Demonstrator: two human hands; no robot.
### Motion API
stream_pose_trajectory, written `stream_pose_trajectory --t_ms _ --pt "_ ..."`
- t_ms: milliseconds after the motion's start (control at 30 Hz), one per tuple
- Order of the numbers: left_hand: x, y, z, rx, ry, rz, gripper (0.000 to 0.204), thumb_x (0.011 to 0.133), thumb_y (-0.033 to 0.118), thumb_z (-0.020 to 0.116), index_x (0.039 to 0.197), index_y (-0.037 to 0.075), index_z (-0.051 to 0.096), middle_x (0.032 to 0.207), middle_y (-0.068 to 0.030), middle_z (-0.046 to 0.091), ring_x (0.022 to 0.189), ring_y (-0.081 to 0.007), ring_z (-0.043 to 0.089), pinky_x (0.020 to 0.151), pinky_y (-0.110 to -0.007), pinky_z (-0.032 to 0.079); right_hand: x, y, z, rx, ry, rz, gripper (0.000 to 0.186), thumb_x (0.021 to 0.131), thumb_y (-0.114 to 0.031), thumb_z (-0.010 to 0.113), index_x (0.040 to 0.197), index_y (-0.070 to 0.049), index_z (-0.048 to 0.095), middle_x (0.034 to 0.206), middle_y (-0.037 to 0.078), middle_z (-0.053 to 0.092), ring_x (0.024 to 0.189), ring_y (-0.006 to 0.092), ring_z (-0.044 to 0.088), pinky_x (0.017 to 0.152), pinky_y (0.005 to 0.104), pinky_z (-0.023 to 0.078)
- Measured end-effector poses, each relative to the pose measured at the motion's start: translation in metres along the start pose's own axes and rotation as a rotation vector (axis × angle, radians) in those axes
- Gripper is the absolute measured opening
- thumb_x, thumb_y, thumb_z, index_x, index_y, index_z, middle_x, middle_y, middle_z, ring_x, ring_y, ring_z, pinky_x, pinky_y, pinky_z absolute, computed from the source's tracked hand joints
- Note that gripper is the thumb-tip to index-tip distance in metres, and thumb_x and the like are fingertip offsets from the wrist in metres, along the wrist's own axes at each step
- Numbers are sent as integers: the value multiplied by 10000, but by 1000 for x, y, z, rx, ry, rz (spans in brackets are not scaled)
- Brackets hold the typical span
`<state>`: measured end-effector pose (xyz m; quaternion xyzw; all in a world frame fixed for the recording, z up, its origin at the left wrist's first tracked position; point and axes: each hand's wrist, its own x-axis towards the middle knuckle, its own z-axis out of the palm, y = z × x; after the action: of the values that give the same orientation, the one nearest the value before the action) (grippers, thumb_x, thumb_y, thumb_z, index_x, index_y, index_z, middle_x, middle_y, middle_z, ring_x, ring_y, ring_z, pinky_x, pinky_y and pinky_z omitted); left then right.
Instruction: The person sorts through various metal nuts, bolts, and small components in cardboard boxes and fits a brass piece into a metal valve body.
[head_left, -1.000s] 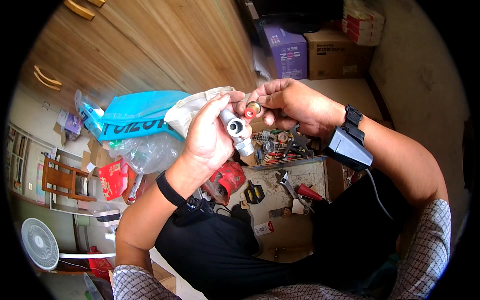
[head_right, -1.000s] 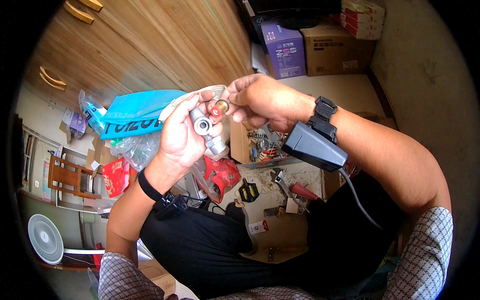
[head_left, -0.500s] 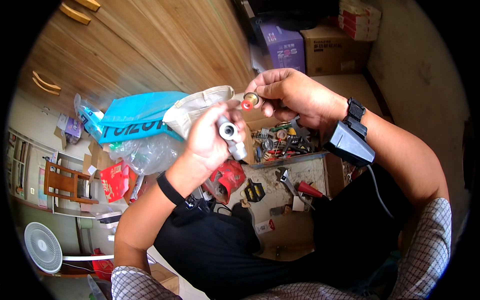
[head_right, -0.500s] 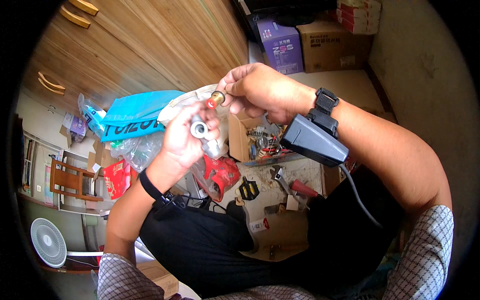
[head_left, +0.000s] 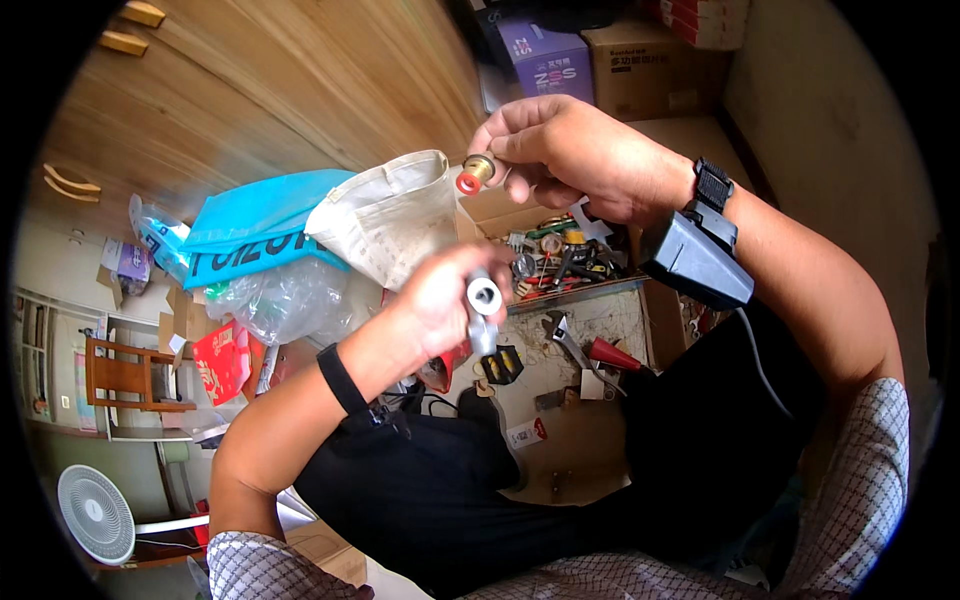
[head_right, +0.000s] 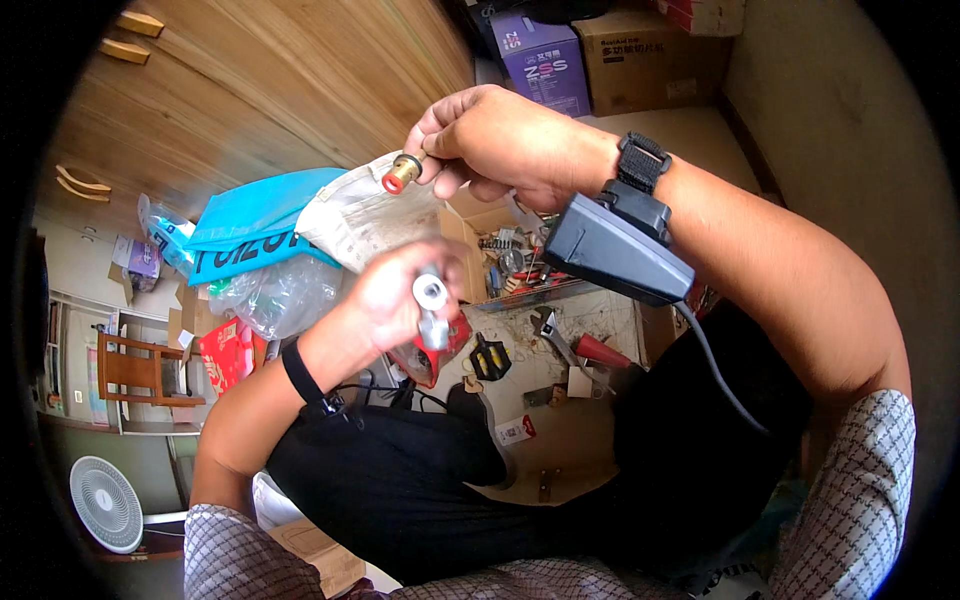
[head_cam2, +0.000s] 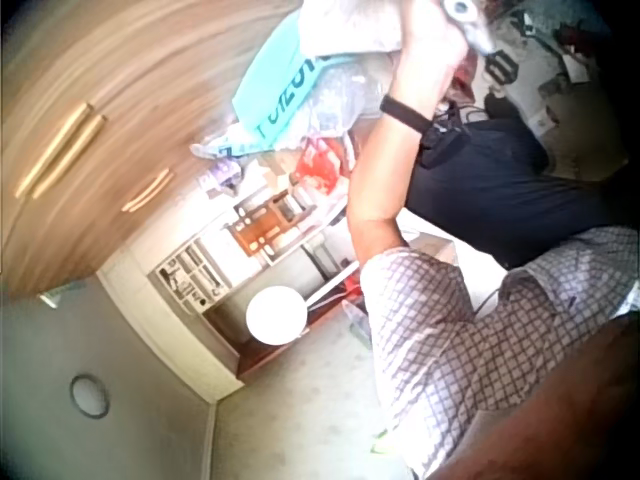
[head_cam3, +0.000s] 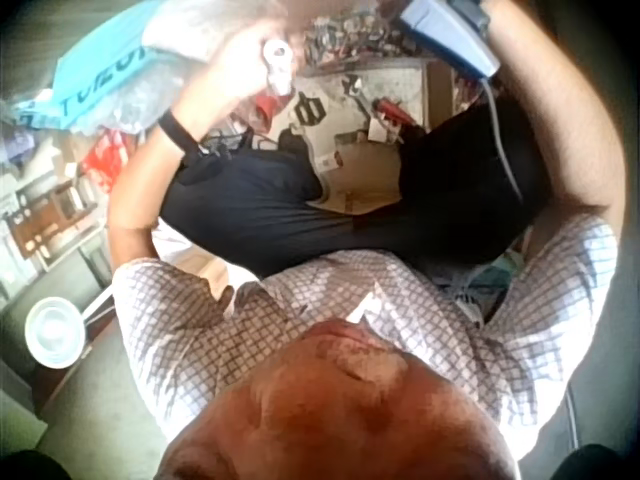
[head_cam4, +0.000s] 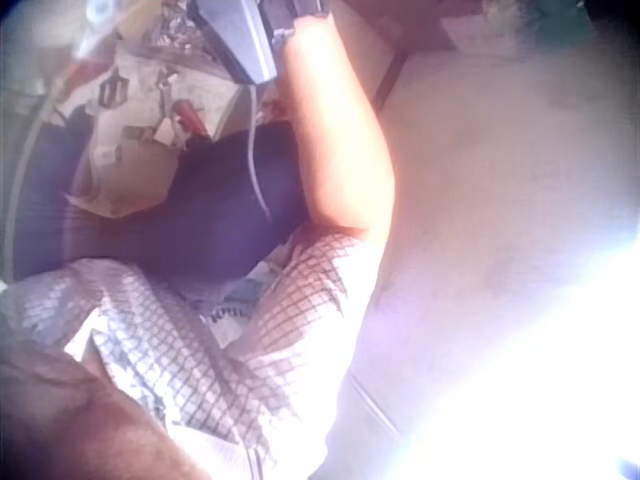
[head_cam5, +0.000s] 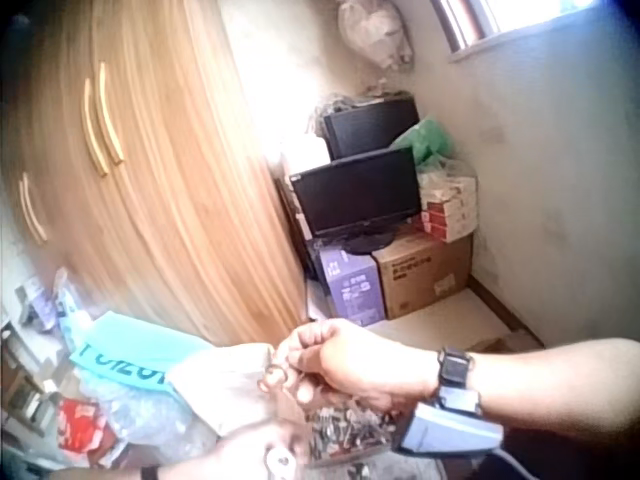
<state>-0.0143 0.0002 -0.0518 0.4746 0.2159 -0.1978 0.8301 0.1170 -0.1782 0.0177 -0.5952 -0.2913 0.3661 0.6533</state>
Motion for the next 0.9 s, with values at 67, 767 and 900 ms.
stream_pose_trajectory --t_ms 67,767,900 --pt "-1 -2 10 -10 -14 14 245 977 200 535 1092 -12 576 823 -87 577 680 -205 558 529 -316 460 2 2 -4 6 4 -8 186 1008 -121 454 1025 -27 613 804 34 638 529 39 461 408 199 314" --pt "-23 38 12 162 -58 465 260 1006 262 509 1122 39 577 868 -71 597 686 -179 568 539 -299 438 1 2 3 -170 -83 44 148 1016 -110 496 1012 -17 610 882 12 622 643 36 565 569 165 472" --pt "-23 43 9 20 18 420 275 973 216 534 1138 -2 569 916 -87 613 710 -195 572 592 -312 471 -1 1 8 -168 -65 28 158 995 -115 494 1007 -22 621 804 43 642 633 54 576 452 204 362"
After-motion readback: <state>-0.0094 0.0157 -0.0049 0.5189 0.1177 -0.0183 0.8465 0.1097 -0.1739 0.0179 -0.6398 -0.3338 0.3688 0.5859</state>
